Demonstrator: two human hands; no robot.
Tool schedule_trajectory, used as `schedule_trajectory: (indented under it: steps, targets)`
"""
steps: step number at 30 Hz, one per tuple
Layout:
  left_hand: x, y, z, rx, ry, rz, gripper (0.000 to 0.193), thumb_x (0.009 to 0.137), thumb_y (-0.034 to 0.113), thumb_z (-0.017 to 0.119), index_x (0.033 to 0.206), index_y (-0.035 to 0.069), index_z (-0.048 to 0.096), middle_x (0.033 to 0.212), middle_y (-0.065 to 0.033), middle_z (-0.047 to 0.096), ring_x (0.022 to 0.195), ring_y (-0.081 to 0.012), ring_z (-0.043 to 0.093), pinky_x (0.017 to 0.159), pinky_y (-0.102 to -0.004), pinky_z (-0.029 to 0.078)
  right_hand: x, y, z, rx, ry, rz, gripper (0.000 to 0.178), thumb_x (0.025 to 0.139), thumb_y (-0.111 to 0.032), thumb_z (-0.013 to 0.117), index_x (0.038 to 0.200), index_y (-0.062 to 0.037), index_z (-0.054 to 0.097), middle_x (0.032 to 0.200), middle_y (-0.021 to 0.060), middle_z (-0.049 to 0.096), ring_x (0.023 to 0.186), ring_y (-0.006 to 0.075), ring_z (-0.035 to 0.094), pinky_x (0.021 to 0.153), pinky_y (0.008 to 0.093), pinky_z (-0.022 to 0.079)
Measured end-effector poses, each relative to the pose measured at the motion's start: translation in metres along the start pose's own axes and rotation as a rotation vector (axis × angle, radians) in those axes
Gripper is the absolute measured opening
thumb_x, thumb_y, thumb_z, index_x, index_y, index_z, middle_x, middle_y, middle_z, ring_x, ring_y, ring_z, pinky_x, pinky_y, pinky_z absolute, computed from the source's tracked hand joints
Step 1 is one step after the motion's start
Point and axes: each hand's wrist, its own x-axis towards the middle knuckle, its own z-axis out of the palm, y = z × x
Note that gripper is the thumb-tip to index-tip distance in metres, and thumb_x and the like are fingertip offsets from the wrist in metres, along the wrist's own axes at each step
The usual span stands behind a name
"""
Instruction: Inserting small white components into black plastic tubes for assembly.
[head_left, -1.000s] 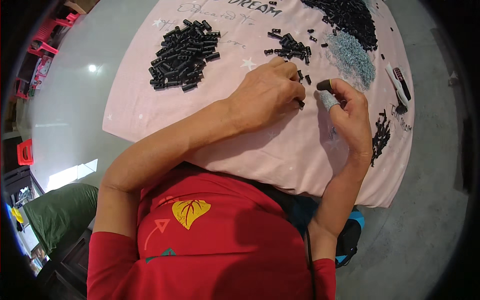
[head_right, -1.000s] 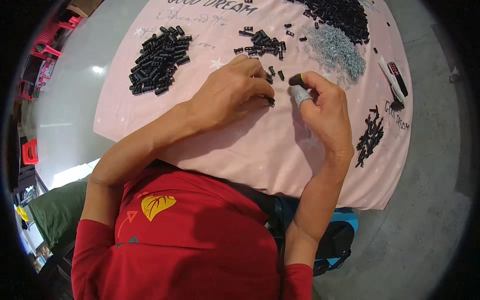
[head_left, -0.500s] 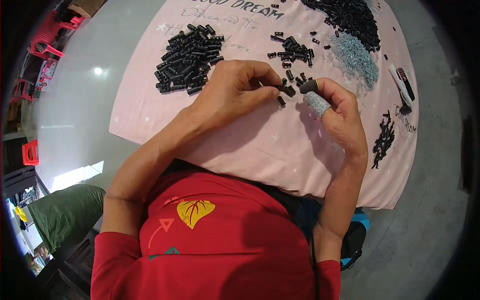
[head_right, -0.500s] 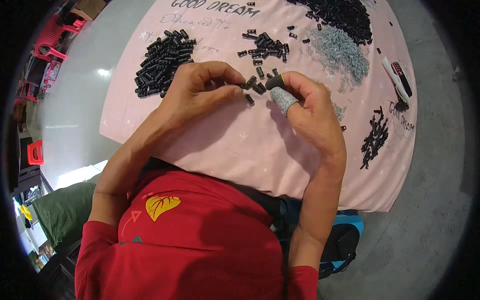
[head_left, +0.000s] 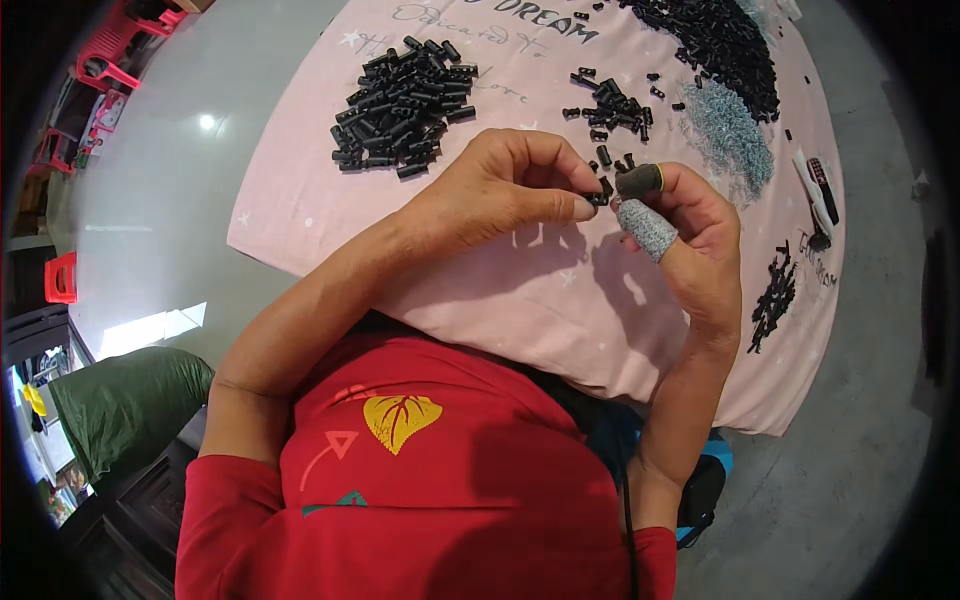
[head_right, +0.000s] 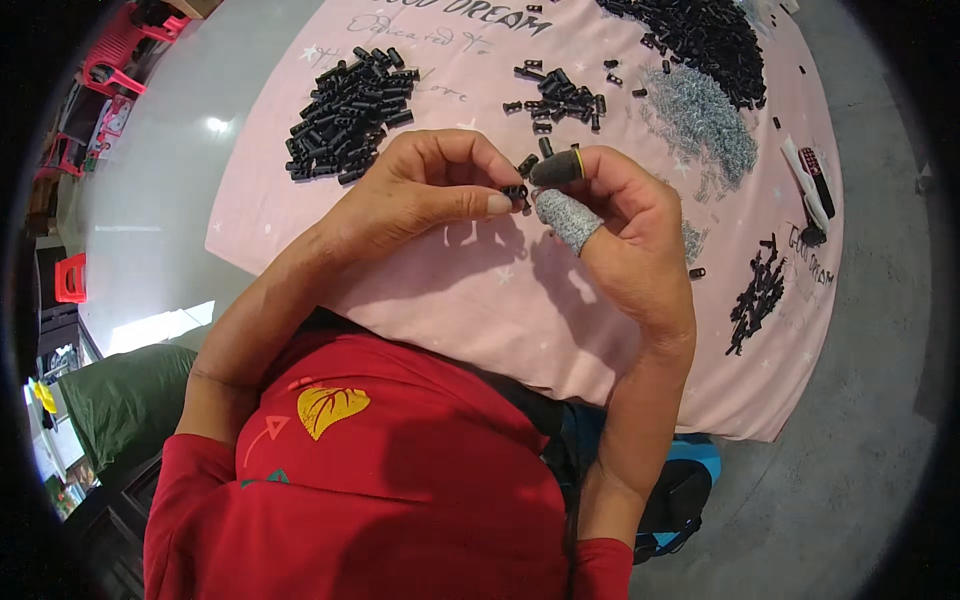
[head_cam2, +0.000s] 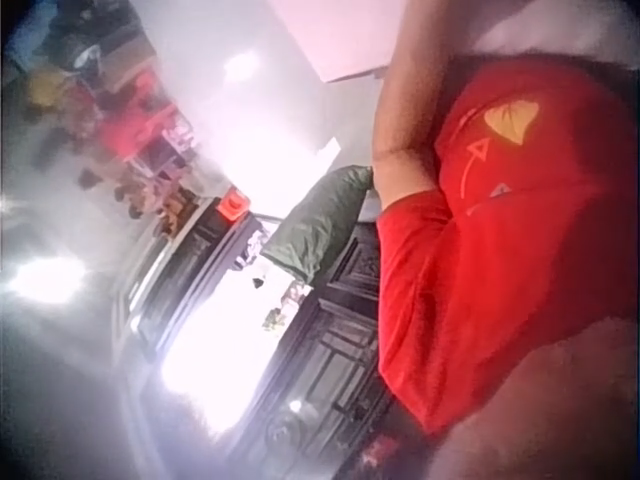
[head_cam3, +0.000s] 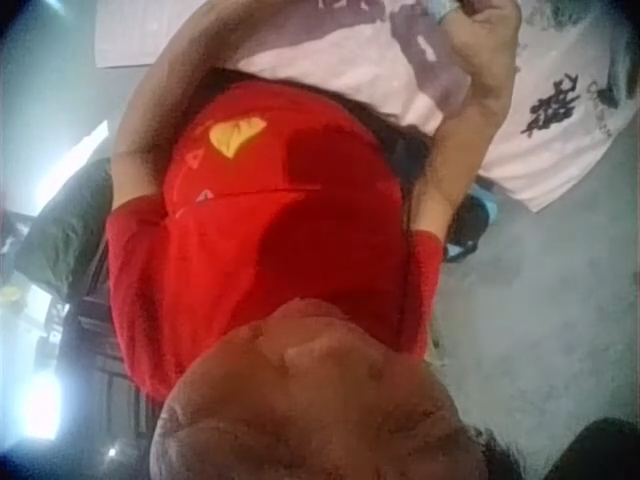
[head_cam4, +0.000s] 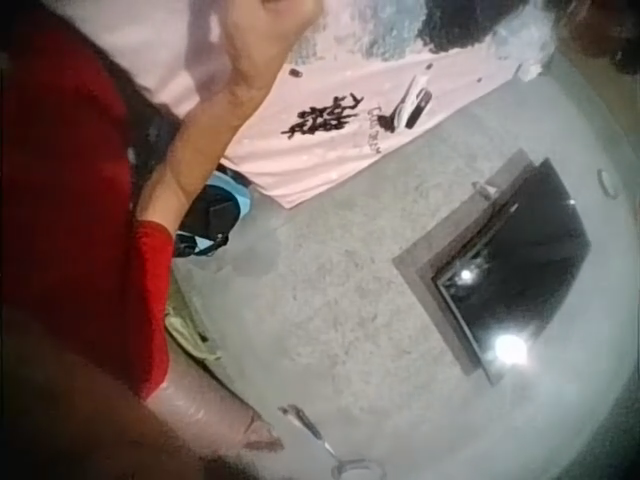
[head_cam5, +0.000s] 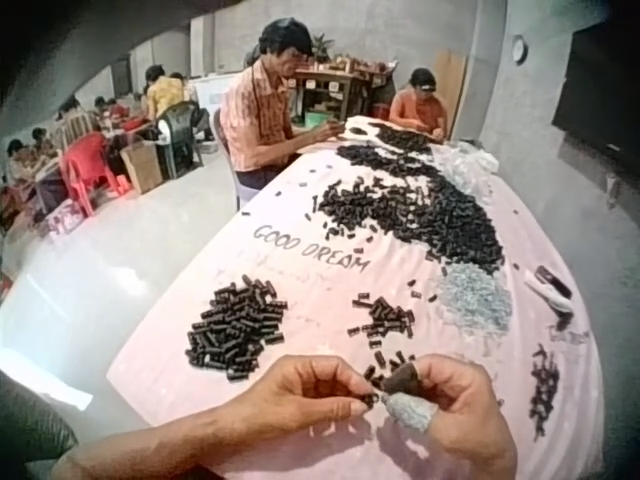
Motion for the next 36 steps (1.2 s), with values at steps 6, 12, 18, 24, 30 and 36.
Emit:
schedule_trajectory:
  steps: [6,12,18,24,30,36]
  targets:
    - [0.000,-0.007,0.001,0.042,-0.010,0.030,0.016,0.093,0.002,0.073,0.109,0.002,0.070,0.098,-0.0008,0.072,0.088,-0.0051,0.065,0.078,-0.0201,0.051,0.001,-0.003,-0.001,-0.043,-0.101,0.072,0.020,0.094,-0.002,0.069,0.114,-0.0006,0.068,0.096,-0.0002,0.071,0.082,0.0032,0.061,0.069,0.0193,0.048]
    - [-0.001,-0.007,0.002,0.083,-0.050,0.035,0.014,0.094,0.002,0.072,0.108,0.002,0.070,0.097,-0.0004,0.071,0.089,-0.0051,0.064,0.080,-0.0200,0.051,0.001,-0.003,0.000,-0.047,-0.098,0.134,0.019,0.095,-0.004,0.067,0.114,-0.0017,0.068,0.095,-0.0013,0.071,0.079,0.0022,0.059,0.065,0.0182,0.046]
    - [0.000,-0.015,0.003,0.139,-0.027,0.086,0.013,0.095,0.002,0.071,0.108,0.000,0.070,0.098,0.0000,0.071,0.090,-0.0045,0.063,0.078,-0.0199,0.051,0.002,-0.002,0.002,-0.005,-0.101,0.134,0.018,0.094,-0.003,0.064,0.112,-0.0023,0.068,0.092,-0.0030,0.068,0.075,0.0014,0.056,0.062,0.0182,0.045]
    - [0.000,-0.011,0.004,0.117,-0.029,0.022,0.013,0.095,0.004,0.072,0.108,0.000,0.070,0.098,-0.0001,0.071,0.089,-0.0049,0.064,0.079,-0.0201,0.051,0.003,-0.001,0.007,-0.054,-0.026,0.118,0.017,0.094,-0.004,0.065,0.111,-0.0031,0.069,0.087,-0.0039,0.066,0.072,0.0015,0.057,0.058,0.0174,0.044]
    - [-0.007,0.007,-0.001,-0.090,0.100,-0.028,0.021,0.093,0.015,0.076,0.112,0.005,0.073,0.093,-0.0005,0.074,0.081,-0.0017,0.061,0.069,-0.0172,0.047,0.004,-0.001,0.001,-0.103,0.148,0.079,0.014,0.095,-0.010,0.070,0.106,-0.0021,0.071,0.086,-0.0037,0.067,0.073,0.0011,0.058,0.056,0.0183,0.043]
    - [-0.009,0.010,-0.006,-0.110,0.139,0.000,0.026,0.095,0.015,0.075,0.118,0.004,0.074,0.095,0.0000,0.074,0.081,-0.0026,0.060,0.070,-0.0179,0.047,0.010,0.016,0.013,-0.772,0.031,-0.156,0.015,0.082,-0.010,0.076,0.095,-0.0032,0.073,0.082,0.0095,0.068,0.069,0.0204,0.067,0.063,0.0335,0.051]
